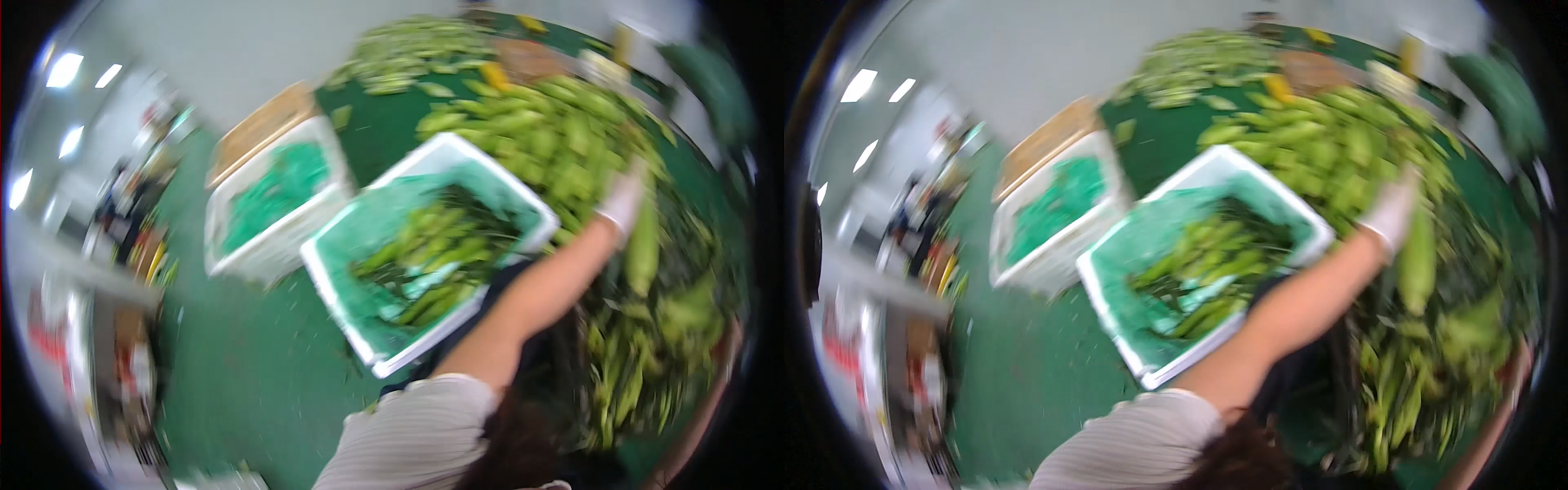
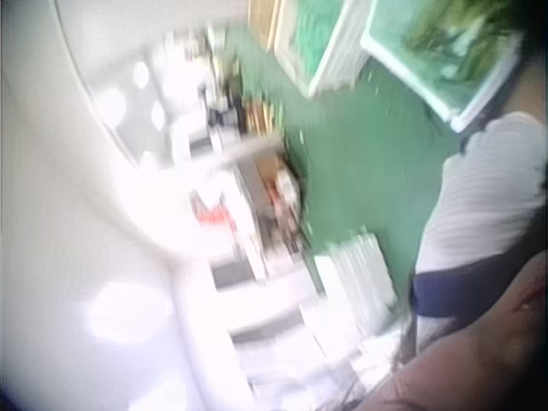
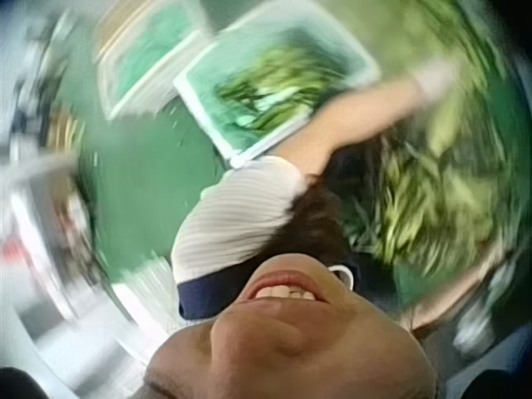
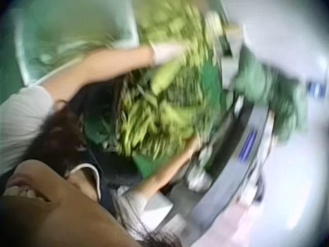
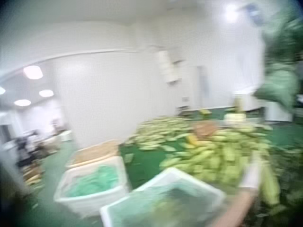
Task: The person trims the stalks and tops of corn cobs using shears and places the finished cobs into a plastic-lined crate.
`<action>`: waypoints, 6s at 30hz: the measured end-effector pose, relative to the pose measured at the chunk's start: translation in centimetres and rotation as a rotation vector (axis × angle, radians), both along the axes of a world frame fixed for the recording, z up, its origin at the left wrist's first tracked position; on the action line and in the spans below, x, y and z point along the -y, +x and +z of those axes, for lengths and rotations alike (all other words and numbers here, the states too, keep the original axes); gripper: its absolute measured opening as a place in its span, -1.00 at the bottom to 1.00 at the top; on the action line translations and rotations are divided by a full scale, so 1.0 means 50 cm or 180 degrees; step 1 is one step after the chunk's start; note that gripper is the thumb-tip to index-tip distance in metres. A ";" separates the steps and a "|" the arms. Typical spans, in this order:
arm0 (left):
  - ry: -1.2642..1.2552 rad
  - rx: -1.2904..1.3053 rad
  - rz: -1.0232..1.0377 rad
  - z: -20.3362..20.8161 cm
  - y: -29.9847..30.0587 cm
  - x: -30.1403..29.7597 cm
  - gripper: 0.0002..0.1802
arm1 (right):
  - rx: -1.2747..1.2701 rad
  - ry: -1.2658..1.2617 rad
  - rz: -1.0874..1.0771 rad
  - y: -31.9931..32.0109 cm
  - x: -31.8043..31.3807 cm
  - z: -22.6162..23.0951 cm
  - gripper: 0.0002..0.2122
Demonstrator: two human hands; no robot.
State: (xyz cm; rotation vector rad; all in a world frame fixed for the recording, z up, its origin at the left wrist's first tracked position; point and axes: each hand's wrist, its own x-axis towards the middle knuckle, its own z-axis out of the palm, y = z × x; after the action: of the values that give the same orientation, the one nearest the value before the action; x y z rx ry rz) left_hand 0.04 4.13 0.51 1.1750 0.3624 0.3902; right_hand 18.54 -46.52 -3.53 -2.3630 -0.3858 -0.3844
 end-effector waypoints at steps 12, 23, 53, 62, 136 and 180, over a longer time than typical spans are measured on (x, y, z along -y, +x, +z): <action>0.4187 -0.0348 -0.1189 -0.012 -0.059 0.208 -0.57 | -0.1785 -0.0230 0.0701 -0.584 -0.350 0.071 -0.25; 0.5683 0.0088 -0.1121 -0.031 -0.117 0.262 -0.59 | -0.2370 0.0488 0.0861 -0.542 -0.366 0.052 -0.31; 0.0437 -0.0628 -0.3317 -0.031 -0.089 0.151 -0.73 | -0.2364 0.3360 0.0126 -0.480 -0.367 0.058 -0.74; -0.1232 0.0090 0.0477 -0.133 0.246 -0.364 -0.47 | -0.3029 0.1493 -0.0533 -0.516 -0.311 -0.008 -0.60; -0.0565 0.1042 0.1396 0.112 -0.227 -0.370 -0.71 | -0.2376 -0.0451 0.1343 -0.707 -0.517 0.061 -0.19; 0.0006 0.0760 -0.0942 -0.014 0.088 0.332 -0.74 | -0.1168 0.1059 -0.0451 -0.405 -0.423 0.046 -0.16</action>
State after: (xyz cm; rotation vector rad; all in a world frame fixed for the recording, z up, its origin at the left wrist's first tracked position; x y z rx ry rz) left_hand 4.44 -12.47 -0.18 1.1490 -0.0206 0.2678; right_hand -1.72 -25.36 -1.25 -2.0796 0.0192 -0.0654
